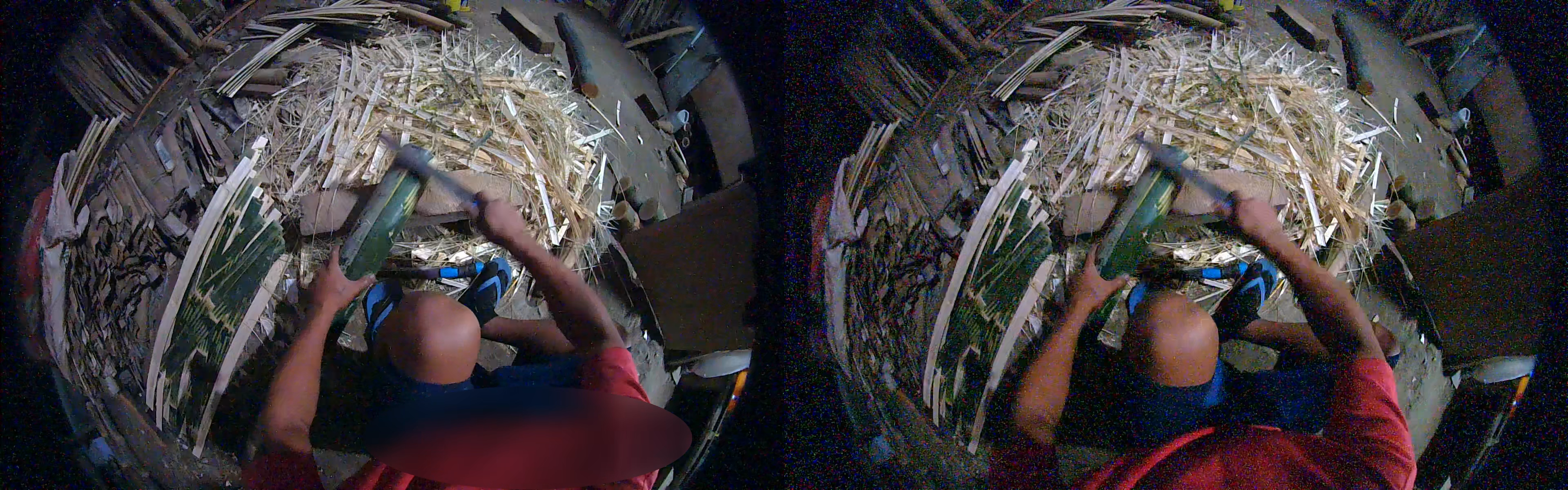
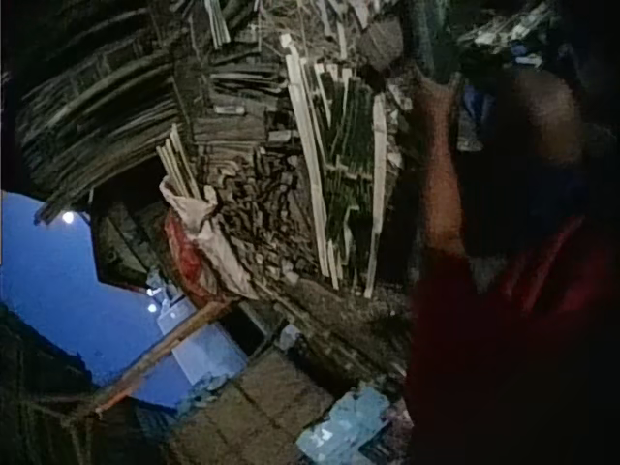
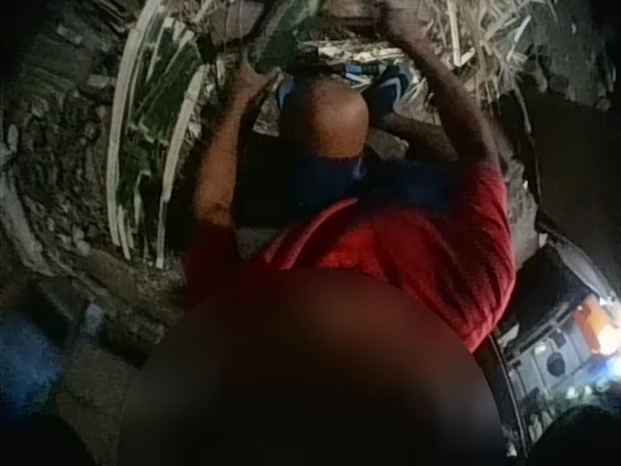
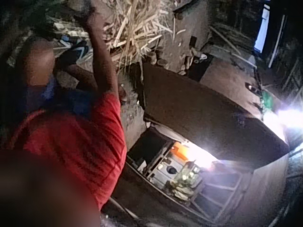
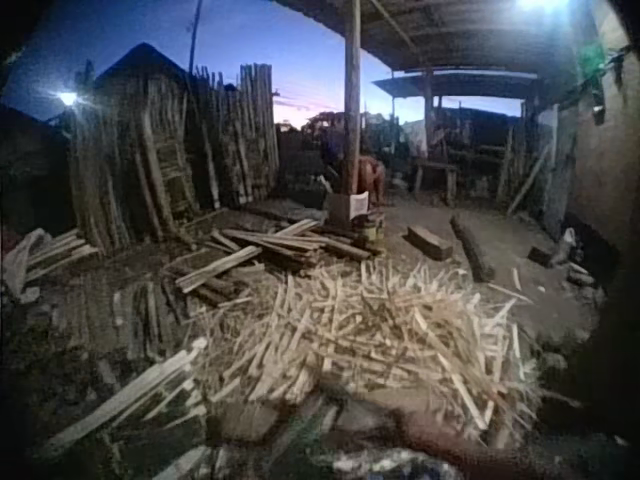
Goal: The person splits a bamboo pole into thin strips using a machete and a wooden mallet. They repeatedly strike the machete to drive it through the bamboo, then use a pencil to mark the split sections.
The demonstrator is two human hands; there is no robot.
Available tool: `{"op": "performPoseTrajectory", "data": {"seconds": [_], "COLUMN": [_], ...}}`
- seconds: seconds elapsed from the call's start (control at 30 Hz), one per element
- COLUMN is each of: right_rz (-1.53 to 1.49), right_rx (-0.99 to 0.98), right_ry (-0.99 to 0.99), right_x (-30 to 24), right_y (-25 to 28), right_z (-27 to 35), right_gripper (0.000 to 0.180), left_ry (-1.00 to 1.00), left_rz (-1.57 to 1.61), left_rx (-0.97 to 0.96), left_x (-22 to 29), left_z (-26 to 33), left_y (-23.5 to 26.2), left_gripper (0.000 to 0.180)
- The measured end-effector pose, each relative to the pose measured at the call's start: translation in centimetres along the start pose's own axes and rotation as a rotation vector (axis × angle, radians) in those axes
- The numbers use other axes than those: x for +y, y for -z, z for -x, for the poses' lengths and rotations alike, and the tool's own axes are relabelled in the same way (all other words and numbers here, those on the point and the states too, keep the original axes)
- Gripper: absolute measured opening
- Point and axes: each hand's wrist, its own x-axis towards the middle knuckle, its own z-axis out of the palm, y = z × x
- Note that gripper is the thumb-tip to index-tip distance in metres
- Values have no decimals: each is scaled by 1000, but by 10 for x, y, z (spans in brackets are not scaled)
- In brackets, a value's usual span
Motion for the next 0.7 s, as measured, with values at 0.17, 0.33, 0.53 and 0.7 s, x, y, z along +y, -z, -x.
{"op": "performPoseTrajectory", "data": {"seconds": [0.17,0.33,0.53,0.7], "right_rz": [138,-117,-163,-81], "right_rx": [17,56,305,133], "right_ry": [360,156,-72,-7], "right_x": [-24,-15,-4,-9], "right_y": [-37,-32,-4,-7], "right_z": [12,5,-7,-11], "right_gripper": [45,57,59,57], "left_ry": [-52,-21,18,11], "left_rz": [-1,-83,-116,-129], "left_rx": [40,2,-6,-32], "left_x": [-4,2,10,7], "left_z": [-6,-3,1,0], "left_y": [-3,5,10,14], "left_gripper": [119,120,120,120]}}
